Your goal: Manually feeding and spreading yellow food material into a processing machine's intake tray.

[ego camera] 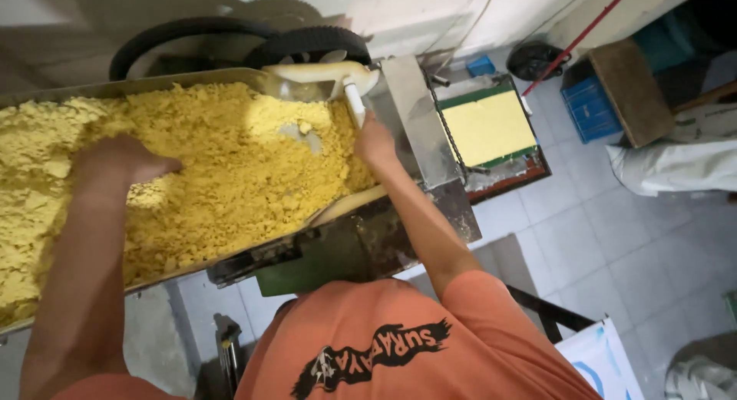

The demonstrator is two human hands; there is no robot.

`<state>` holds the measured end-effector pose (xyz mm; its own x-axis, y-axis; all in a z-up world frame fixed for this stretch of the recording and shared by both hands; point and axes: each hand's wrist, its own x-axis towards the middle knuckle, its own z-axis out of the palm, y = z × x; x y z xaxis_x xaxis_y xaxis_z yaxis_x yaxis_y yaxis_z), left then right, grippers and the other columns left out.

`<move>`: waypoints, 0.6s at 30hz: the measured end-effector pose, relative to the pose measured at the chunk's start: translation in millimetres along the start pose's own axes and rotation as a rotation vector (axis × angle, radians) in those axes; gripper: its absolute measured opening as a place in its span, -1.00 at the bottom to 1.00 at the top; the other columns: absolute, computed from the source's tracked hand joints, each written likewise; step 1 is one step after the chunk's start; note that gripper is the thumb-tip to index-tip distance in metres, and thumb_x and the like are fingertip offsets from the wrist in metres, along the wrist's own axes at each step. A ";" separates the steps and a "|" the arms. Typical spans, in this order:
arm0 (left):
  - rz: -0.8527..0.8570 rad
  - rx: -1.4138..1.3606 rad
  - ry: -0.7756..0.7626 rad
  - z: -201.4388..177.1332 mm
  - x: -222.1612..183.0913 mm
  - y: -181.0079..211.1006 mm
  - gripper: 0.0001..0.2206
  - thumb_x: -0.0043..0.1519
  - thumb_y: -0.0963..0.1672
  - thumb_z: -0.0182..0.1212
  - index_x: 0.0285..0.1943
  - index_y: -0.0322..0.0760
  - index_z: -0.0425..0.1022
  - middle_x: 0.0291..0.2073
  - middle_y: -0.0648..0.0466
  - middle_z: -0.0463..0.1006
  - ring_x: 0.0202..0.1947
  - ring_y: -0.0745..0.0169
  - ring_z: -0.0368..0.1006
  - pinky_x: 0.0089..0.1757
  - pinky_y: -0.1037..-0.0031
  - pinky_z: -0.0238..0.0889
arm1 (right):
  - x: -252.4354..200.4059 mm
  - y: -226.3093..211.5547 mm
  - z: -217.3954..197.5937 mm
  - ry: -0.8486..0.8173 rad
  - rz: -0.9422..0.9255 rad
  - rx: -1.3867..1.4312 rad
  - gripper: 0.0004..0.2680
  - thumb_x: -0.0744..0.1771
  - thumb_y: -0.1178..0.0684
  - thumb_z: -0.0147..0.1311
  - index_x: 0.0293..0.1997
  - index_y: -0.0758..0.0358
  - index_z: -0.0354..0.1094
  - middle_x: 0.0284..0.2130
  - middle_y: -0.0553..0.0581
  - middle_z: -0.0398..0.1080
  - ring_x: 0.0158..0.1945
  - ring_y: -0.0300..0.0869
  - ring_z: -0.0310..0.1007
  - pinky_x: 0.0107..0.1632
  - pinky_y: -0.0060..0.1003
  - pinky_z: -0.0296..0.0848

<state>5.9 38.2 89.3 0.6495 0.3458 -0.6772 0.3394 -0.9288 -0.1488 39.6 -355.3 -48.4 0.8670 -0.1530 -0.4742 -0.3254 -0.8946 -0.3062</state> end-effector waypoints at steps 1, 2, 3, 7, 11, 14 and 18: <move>-0.001 0.015 0.004 3.7 10.1 2.5 -0.03 0.11 0.34 0.17 0.57 -0.28 0.20 0.46 -0.23 0.32 0.34 -0.47 0.38 0.22 -0.25 0.24 | 12.2 13.0 6.3 0.024 -0.047 -0.053 -0.42 0.38 0.15 -0.03 0.57 0.39 -0.34 -0.14 0.21 0.46 -0.30 0.00 0.50 -0.43 -0.11 0.44; 0.010 0.025 0.003 5.8 -0.1 5.6 -0.03 0.11 0.34 0.17 0.57 -0.28 0.20 0.46 -0.23 0.32 0.34 -0.47 0.38 0.22 -0.25 0.24 | 9.6 14.1 3.1 0.026 -0.034 -0.048 -0.42 0.38 0.15 -0.03 0.57 0.39 -0.34 -0.14 0.21 0.46 -0.30 0.00 0.50 -0.43 -0.11 0.44; 0.015 -0.092 -0.037 6.2 -8.8 12.4 -0.06 0.13 0.29 0.21 0.57 -0.31 0.21 0.49 -0.21 0.25 0.36 -0.44 0.33 0.21 -0.16 0.25 | 8.1 17.9 -3.1 0.013 -0.025 -0.013 -0.45 0.39 0.17 -0.08 0.56 0.37 -0.33 -0.24 0.21 0.43 -0.42 -0.04 0.41 -0.50 -0.13 0.36; 0.134 -0.253 -0.077 29.5 12.9 28.0 -0.10 0.18 0.26 0.20 0.51 -0.48 0.27 0.50 -0.30 0.18 0.38 -0.48 0.25 0.24 -0.11 0.22 | -19.2 10.3 -32.8 0.031 -0.036 0.062 -0.51 0.38 0.21 -0.12 0.51 0.39 -0.23 -0.37 0.24 0.42 -0.51 0.00 0.38 -0.55 -0.12 0.29; 0.190 -0.347 -0.087 52.7 17.0 66.7 -0.14 0.19 0.20 0.14 0.58 -0.37 0.11 0.52 -0.26 0.12 0.42 -0.41 0.17 0.26 -0.07 0.15 | -41.9 -10.7 -37.0 -0.032 -0.019 0.153 -0.40 0.32 0.22 -0.14 0.57 0.36 -0.37 -0.08 0.38 0.45 -0.22 0.06 0.52 -0.36 -0.12 0.41; 0.359 -0.322 0.040 66.5 21.3 98.3 -0.16 0.10 0.19 0.30 0.33 -0.59 0.41 0.08 -0.40 0.60 0.10 -0.36 0.55 0.09 -0.07 0.36 | -72.1 -28.4 -34.7 0.133 -0.170 0.061 -0.52 0.29 0.28 0.01 0.38 0.70 0.01 -0.10 0.67 0.45 -0.03 0.34 0.56 -0.07 0.19 0.58; 0.371 -0.312 0.041 65.8 14.3 143.4 -0.11 0.12 0.15 0.20 0.48 -0.59 0.09 0.24 -0.43 0.45 0.28 -0.36 0.39 0.20 -0.03 0.25 | -58.4 -19.8 -31.9 0.055 -0.124 0.079 -0.53 0.30 0.27 0.00 0.38 0.64 0.00 -0.08 0.66 0.44 -0.04 0.36 0.56 -0.10 0.21 0.57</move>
<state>19.0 -98.8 10.8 0.7893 0.0095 -0.6140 0.2636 -0.9083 0.3247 7.4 -342.0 11.7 0.9210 -0.0680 -0.3835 -0.2412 -0.8727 -0.4246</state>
